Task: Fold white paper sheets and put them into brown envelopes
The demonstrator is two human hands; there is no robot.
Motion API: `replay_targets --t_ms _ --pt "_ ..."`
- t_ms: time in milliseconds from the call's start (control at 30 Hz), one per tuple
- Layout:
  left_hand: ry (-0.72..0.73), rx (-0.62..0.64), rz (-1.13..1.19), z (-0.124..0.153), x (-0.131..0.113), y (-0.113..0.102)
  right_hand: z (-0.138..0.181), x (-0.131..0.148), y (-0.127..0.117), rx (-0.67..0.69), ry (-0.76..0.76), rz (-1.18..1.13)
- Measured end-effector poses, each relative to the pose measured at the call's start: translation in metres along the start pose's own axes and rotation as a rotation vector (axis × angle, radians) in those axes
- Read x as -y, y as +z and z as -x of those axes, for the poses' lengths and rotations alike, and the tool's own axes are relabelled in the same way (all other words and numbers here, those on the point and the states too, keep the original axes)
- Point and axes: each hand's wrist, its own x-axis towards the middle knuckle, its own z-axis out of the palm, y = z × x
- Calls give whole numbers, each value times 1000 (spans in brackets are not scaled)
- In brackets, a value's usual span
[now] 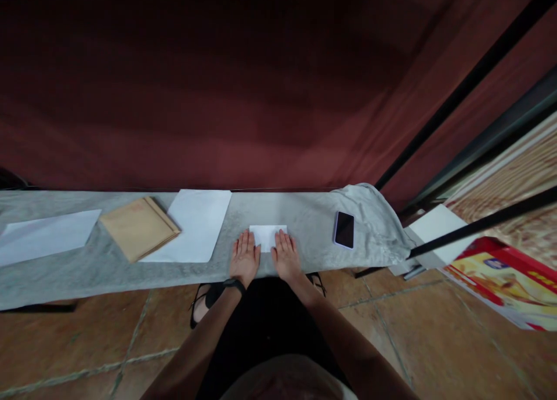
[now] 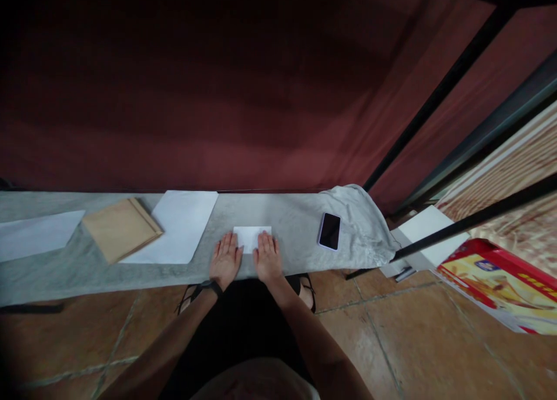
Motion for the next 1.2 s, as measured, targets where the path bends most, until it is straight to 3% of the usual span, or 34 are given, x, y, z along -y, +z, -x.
replay_targets --t_ms 200,433,567,667,767,833,967,1067,1200 --pt "132 114 -24 19 -2 -5 23 5 -5 -22 -8 26" --pt "117 57 -32 31 14 -16 31 -5 -19 13 -16 39" --pt "171 60 -8 14 -12 -13 31 -5 -19 20 -17 42" --pt "300 210 36 -6 -41 -1 31 -5 -18 52 -29 55" --pt "292 287 56 -21 -55 11 32 -7 -16 78 -32 57" --pt "253 273 53 -24 -49 13 33 -9 -16 69 -23 50" --pt "179 212 20 -19 -14 5 18 -19 -24 40 -13 -33" --pt "142 158 9 -13 8 -3 -16 -27 -32 50 15 -94" --pt "95 111 23 -9 14 -7 -66 -31 -34 150 -4 -48"
